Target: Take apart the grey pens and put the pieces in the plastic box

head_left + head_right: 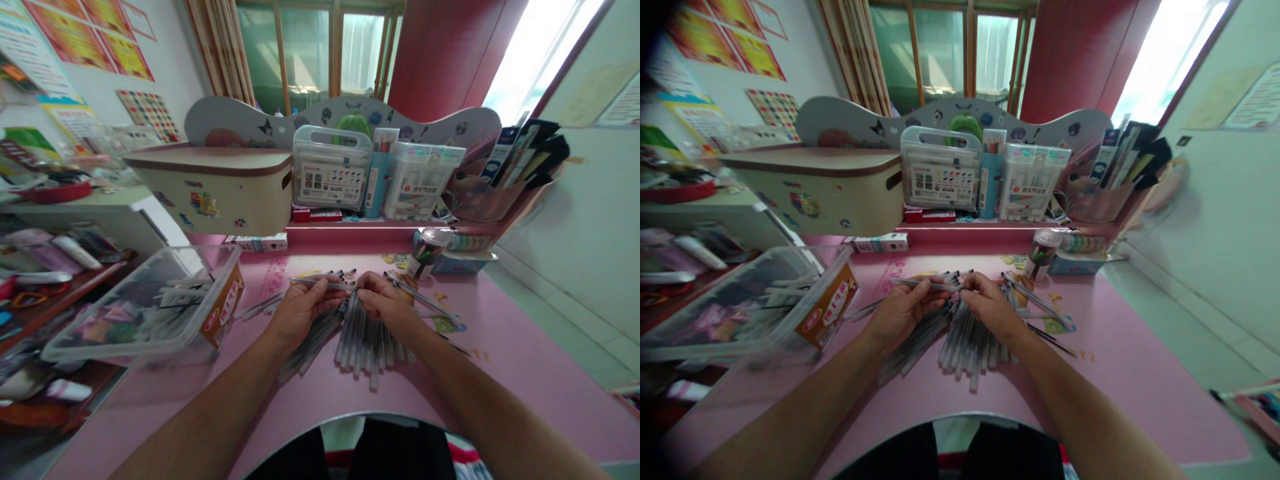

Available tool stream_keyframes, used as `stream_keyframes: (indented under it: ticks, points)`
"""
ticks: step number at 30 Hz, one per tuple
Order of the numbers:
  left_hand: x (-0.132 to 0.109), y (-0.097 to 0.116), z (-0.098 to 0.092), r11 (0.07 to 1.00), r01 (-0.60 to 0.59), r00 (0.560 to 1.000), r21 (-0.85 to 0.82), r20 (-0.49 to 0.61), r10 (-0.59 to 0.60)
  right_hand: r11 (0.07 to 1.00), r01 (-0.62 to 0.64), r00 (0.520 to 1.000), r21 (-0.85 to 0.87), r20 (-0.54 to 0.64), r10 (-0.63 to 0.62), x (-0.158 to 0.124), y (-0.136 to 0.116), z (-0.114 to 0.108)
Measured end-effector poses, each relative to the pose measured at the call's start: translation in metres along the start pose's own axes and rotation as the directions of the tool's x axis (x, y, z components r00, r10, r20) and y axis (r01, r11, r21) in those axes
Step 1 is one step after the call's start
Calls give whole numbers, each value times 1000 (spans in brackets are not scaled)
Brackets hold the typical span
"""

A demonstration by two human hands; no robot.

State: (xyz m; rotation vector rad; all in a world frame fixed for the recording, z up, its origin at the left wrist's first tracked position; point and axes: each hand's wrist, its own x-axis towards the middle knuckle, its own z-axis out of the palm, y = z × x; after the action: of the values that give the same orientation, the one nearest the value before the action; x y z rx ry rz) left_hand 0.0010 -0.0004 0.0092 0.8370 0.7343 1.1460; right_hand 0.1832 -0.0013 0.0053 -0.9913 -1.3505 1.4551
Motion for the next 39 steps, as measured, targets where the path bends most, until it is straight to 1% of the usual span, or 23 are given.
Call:
stream_keyframes:
  ticks: [2,4,6,8,10,12,15,17,18,20,22,23,25,27,30,31,33,35,36,38,39]
  points:
    - [0,0,0,1000,0,1000,3,2,0,999,-37,999,21,-18,38,-1,-1,1]
    - [0,-1,0,1000,0,1000,11,5,0,998,-59,998,-31,-25,58,-1,-2,1]
    - [0,-1,0,1000,2,1000,15,2,-2,993,-43,999,-106,-12,42,0,-1,2]
    - [1,-1,0,1000,-1,1000,10,-10,1,992,-10,1000,-127,-4,9,1,0,2]
    - [2,-1,0,1000,-25,999,2,-36,25,997,6,1000,-77,-22,-8,1,0,2]
    - [2,0,-1,997,-81,994,2,-77,81,999,-12,1000,41,-28,13,1,-1,1]
    - [1,2,-1,983,-181,975,39,-124,185,954,-118,993,274,43,110,0,-4,-1]
    - [-1,3,0,969,-227,964,100,-118,238,903,-204,978,378,116,172,-2,-7,-2]
    - [-4,4,1,960,-241,961,144,-106,257,883,-240,969,402,147,197,-2,-8,-2]
    - [-8,5,3,936,-246,960,250,-72,272,871,-296,953,392,187,240,-3,-10,-2]
    - [-12,6,7,912,-241,961,331,-50,272,889,-322,944,325,189,272,-4,-10,0]
    - [-12,6,8,908,-249,959,337,-48,281,902,-324,942,286,183,281,-4,-9,1]
    - [-10,8,9,922,-290,948,256,-59,314,921,-314,945,233,170,279,-3,-8,1]
    - [-5,13,7,930,-357,925,85,-103,364,930,-292,953,224,148,264,-3,-7,1]
    - [4,25,-1,880,-454,878,-140,-238,415,935,-263,965,239,84,250,-1,-7,-2]
    - [6,30,-4,857,-482,860,-183,-289,422,936,-256,967,241,58,249,0,-8,-4]
    - [7,36,-7,828,-505,841,-242,-354,409,939,-241,969,244,8,247,2,-8,-5]
    - [4,38,-5,829,-482,852,-285,-371,368,944,-216,970,248,-56,237,3,-7,-6]
    - [2,36,-1,843,-447,870,-298,-362,334,948,-200,970,248,-85,227,3,-6,-5]
    - [-4,27,8,897,-330,922,-294,-306,238,960,-150,977,235,-116,181,3,-3,-2]
    - [-7,20,13,926,-257,945,-276,-273,181,969,-122,983,213,-111,148,2,-2,1]
